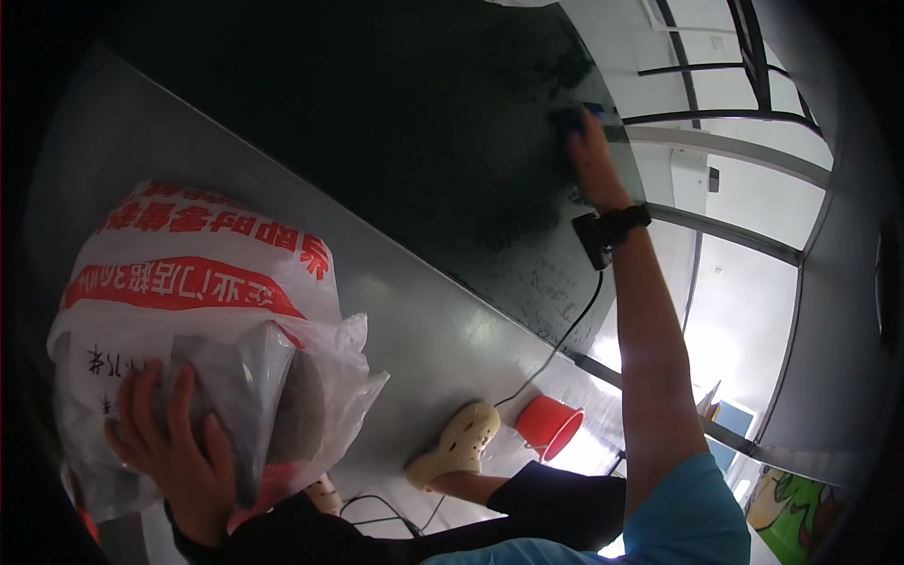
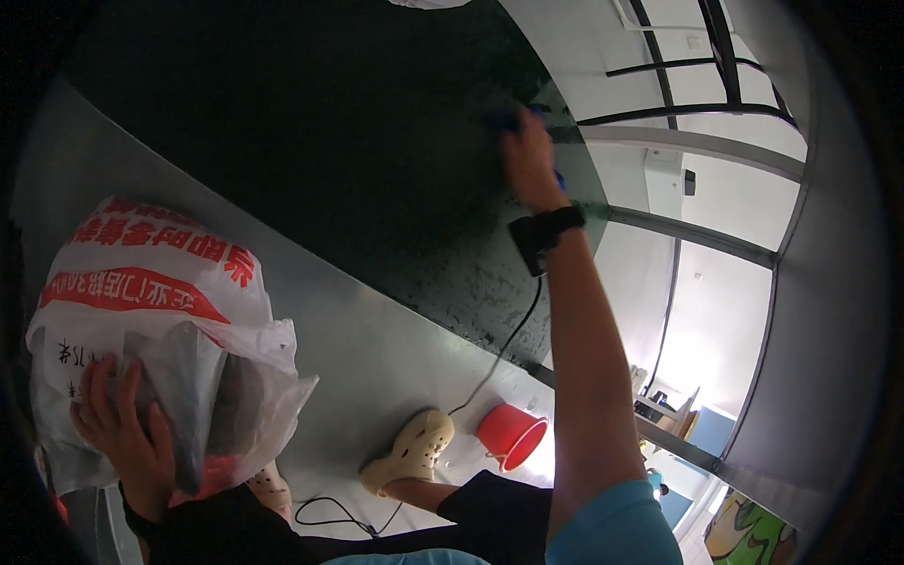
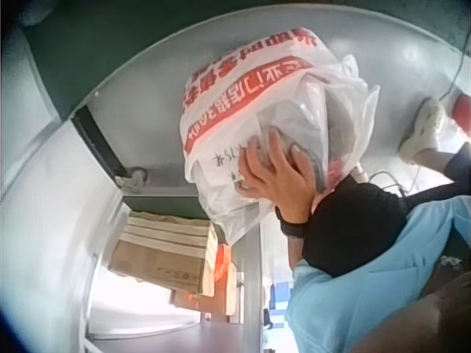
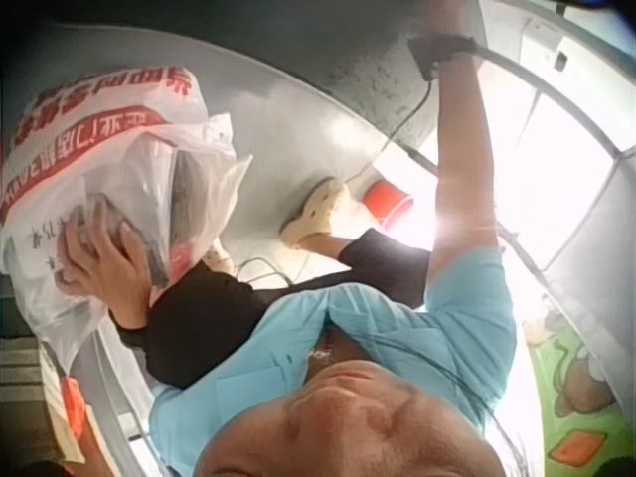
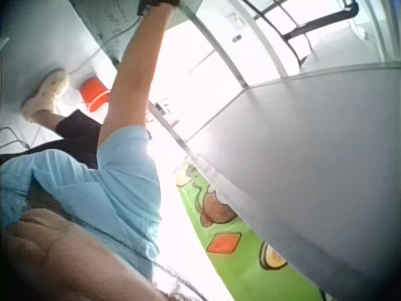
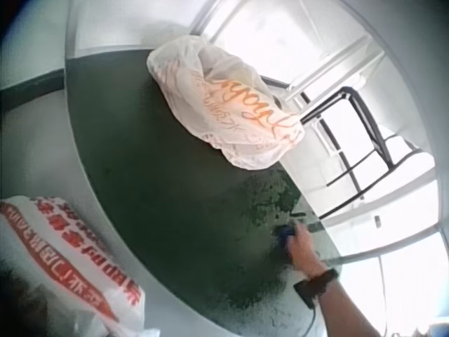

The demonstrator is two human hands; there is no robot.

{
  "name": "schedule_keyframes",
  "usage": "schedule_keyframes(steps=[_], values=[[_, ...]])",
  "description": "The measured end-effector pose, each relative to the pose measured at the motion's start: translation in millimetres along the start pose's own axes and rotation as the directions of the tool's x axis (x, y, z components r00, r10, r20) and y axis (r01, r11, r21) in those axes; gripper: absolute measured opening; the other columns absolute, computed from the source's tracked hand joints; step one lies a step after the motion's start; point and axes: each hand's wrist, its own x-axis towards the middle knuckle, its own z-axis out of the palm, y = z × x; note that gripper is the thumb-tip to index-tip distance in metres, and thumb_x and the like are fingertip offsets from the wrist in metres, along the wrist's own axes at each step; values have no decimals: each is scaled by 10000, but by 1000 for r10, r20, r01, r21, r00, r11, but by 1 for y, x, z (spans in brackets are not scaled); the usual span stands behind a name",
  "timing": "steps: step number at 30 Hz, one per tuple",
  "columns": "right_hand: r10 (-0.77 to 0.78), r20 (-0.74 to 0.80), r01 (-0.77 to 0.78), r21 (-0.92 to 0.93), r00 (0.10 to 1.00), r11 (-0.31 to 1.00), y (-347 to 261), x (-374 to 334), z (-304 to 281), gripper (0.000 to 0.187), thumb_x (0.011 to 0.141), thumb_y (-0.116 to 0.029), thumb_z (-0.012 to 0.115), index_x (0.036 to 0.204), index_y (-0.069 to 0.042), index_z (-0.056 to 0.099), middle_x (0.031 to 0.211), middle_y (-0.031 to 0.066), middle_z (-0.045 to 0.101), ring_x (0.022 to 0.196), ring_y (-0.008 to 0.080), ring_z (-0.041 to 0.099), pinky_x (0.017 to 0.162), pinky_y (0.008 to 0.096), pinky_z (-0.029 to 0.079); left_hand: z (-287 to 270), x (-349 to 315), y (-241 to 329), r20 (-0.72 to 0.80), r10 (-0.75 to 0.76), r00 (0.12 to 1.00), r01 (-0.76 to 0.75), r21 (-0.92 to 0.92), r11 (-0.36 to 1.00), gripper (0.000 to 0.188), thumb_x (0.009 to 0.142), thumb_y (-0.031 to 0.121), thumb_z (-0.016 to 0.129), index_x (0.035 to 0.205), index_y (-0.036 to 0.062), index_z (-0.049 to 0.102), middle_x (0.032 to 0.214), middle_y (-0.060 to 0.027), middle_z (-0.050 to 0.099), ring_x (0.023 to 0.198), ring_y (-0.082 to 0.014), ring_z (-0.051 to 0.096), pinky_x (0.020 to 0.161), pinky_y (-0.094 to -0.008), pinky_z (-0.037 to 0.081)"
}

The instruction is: Wiping down a shelf surface using a cloth and spray bottle.

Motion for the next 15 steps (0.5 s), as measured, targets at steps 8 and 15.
schedule_keyframes(steps=[8, 15], values=[[-397, 145, 412, -93, 906, 906, -110, 28, 21, 576, 965, -401, 378, 1459, -165, 199, 1515, 164, 154, 1400, 365, 106, 1115, 548, 142, -6, 3, 2, 45, 26, 999, -28, 43, 999, 440, 929, 347, 353, 1290, 138, 492, 1369, -137, 402, 1293, -344, 343, 1025, -583, 160], [26, 23, -22, -155, 999, 988, 103, 4, -10, 557, 973, -315, 389, 1419, -23, 229, 1458, 234, 237, 1356, 368, 226, 1114, 421, 192, -2, -2, -3, 33, 26, 999, -28, 52, 998, 435, 930, 345, 348, 1288, 143, 491, 1362, -137, 402, 1295, -341, 337, 1019, -575, 168]])
